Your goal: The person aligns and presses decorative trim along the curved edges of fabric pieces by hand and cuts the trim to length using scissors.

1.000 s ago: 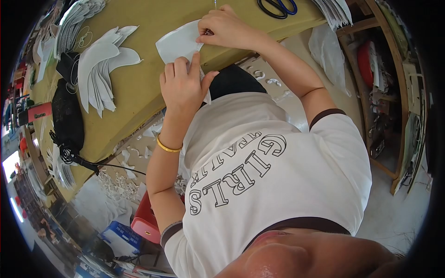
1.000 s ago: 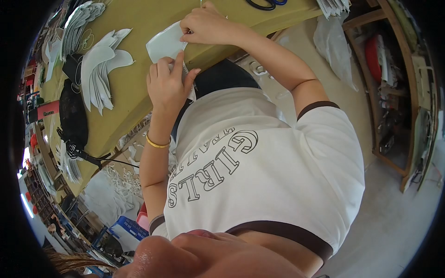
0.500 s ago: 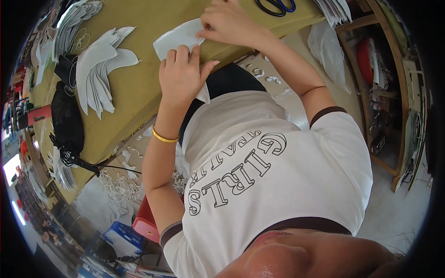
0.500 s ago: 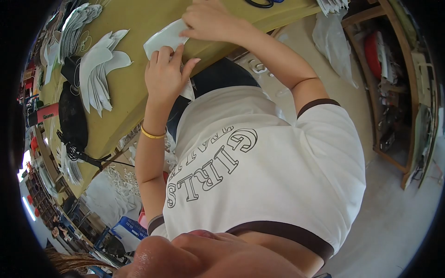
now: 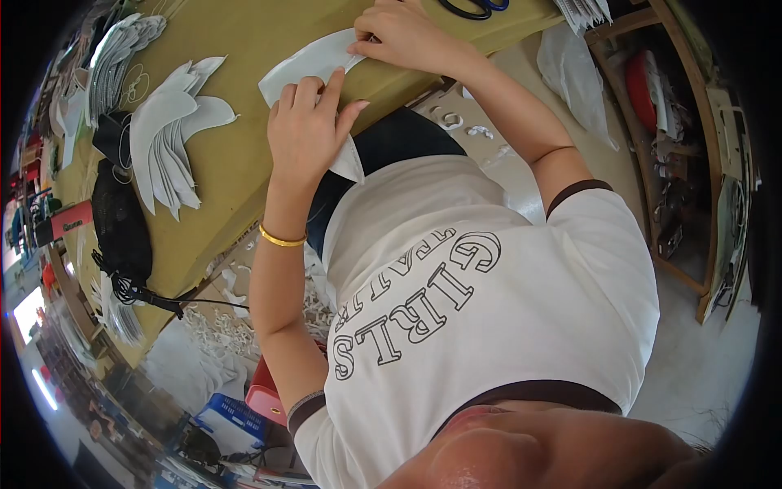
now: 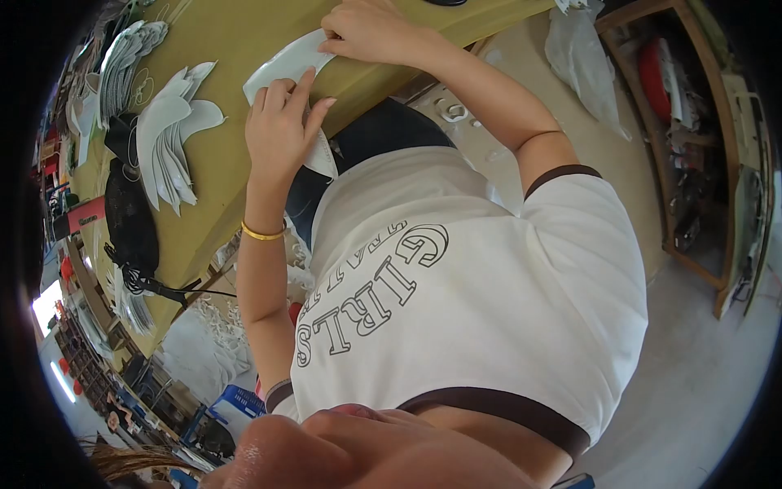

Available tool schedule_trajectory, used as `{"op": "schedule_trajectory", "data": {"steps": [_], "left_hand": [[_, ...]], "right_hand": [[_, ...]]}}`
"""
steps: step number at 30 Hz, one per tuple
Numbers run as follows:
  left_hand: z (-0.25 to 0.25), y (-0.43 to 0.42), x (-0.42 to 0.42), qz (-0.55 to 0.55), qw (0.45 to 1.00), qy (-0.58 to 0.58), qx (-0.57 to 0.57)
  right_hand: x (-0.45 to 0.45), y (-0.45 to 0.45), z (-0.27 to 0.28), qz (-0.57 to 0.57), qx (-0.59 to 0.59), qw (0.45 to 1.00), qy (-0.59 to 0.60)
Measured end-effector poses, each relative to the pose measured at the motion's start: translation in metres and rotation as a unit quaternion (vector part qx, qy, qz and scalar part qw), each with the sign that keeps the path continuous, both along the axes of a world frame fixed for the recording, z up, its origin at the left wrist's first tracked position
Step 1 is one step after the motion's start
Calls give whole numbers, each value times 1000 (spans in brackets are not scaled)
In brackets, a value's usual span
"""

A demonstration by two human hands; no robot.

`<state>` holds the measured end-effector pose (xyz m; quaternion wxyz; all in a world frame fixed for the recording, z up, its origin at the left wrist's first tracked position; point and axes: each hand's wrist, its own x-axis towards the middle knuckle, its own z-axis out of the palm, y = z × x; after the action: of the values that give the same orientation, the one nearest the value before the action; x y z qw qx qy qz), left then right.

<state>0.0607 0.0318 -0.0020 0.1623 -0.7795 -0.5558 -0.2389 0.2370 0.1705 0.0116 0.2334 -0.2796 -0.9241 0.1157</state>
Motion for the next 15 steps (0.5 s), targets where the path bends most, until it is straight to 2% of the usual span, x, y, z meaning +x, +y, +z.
{"op": "schedule_trajectory", "data": {"steps": [15], "left_hand": [[6, 13, 5, -5, 999, 22, -42]], "right_hand": [[1, -11, -4, -28, 53, 998, 6]]}}
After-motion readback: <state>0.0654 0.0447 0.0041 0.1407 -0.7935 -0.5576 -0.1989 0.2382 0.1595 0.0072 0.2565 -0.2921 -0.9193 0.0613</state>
